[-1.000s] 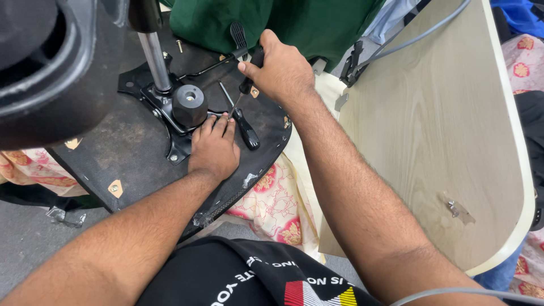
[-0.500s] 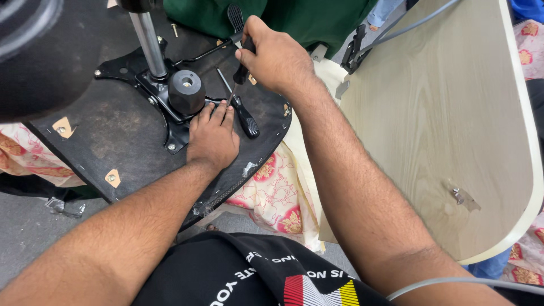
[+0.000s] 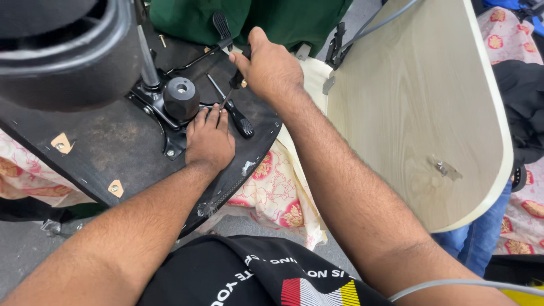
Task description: The person uses a screwdriver to tighten screws on the underside of an office chair base, securing the central column and mounting plate. They work methodically around the base, adjusting the screwdriver and repositioning their hands to reach different fasteners.
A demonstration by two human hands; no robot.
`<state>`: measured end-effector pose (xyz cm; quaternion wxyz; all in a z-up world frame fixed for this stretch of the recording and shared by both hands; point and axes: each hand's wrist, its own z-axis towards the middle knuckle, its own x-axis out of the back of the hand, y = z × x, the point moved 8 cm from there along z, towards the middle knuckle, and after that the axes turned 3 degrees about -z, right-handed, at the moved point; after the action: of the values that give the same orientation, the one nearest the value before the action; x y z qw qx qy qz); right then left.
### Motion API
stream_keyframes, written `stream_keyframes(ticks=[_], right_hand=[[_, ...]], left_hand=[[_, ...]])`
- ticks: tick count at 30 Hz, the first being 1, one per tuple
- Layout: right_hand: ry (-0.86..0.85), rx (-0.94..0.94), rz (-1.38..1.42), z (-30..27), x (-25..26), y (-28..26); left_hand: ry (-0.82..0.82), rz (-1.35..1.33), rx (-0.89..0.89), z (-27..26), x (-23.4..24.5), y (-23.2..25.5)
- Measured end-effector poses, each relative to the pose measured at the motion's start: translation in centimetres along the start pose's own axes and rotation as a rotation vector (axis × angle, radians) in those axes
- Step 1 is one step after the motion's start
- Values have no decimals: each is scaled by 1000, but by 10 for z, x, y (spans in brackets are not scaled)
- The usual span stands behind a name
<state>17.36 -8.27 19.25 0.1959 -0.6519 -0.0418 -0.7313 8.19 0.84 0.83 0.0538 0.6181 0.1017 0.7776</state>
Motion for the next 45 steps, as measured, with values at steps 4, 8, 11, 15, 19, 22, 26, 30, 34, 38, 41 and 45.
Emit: stream_keyframes(ticks=[4,8,11,15,19,22,26,30,34,38,41,45], right_hand=[[25,-67,57,-17,1,3],[93,-97,71,-37,7,2],[173,-121,67,-59,16,-8],[181,-232,73,-97,23,-22],[188,-315,50,-126,31,-43],[178,-323,-10,-146,30,-68],[190,-272,-14,-163,26,-98],[156,-150,-6,-159,27,-119],[145,-31,46,-159,26,-148],[114,-69,143,-164,28,-167],[245,131,210,-161,44,-193],[388,255,310,-142,51,-204]], left_hand=[[-26,-10,-51,-2,0,-4],[-111,-24,-158,-4,5,-7],[-281,-42,-225,-8,8,-13],[-392,-51,-310,-29,23,-29],[-372,-57,-412,-49,43,-53],[-361,-19,-475,-63,53,-67],[-396,56,-474,-81,62,-94],[-465,77,-449,-89,68,-117],[-502,79,-431,-90,65,-124],[-450,66,-449,-91,63,-124],[-433,48,-441,-91,63,-125],[-174,-234,-416,-84,81,-131]])
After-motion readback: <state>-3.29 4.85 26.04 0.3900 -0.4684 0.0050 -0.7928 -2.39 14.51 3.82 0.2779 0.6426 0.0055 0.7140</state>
